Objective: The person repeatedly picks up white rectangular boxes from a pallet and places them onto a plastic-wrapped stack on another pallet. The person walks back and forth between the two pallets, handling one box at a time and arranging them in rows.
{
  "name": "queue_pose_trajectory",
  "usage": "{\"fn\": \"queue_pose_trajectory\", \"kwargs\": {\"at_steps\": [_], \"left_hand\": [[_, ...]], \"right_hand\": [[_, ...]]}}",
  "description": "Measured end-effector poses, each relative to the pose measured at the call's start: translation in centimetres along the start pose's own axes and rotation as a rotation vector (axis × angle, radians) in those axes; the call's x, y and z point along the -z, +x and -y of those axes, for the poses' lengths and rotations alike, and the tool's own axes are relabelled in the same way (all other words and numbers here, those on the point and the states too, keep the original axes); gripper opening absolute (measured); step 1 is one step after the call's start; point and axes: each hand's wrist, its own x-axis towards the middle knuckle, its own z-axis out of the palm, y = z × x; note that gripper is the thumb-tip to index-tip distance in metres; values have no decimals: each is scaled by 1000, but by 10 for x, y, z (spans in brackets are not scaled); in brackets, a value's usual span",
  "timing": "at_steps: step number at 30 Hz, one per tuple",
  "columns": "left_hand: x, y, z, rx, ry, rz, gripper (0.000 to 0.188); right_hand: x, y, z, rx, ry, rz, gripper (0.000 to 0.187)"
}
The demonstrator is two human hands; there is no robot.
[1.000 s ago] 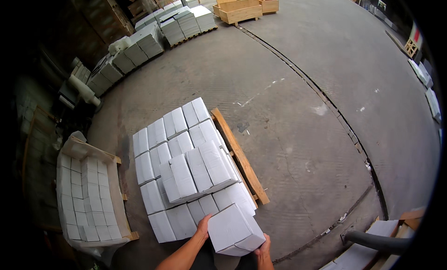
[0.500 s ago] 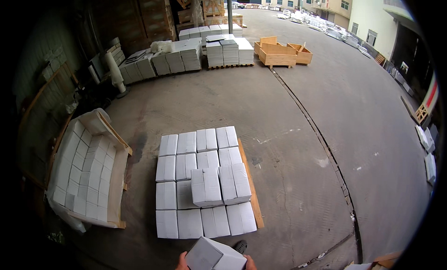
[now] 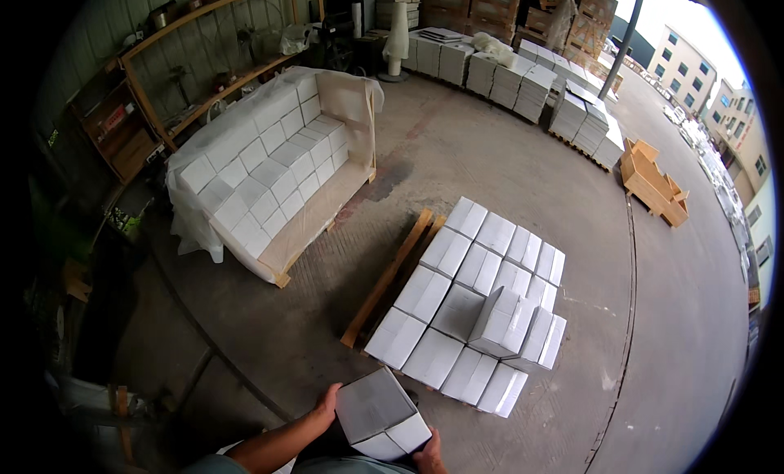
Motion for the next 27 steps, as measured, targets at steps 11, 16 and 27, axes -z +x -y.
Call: {"fn": "queue_pose_trajectory", "kwargs": {"at_steps": [11, 16, 27], "left_hand": [[75, 59, -67, -260, -41, -206, 37], [139, 146, -92, -307, -157, -194, 33], [140, 109, -376, -217, -109, -202, 31]], "right_hand": [[-143, 52, 12, -246, -87, 227, 39], [-220, 69, -11, -230, -171, 188, 42], [-414, 101, -114, -128, -37, 197, 39]]}}
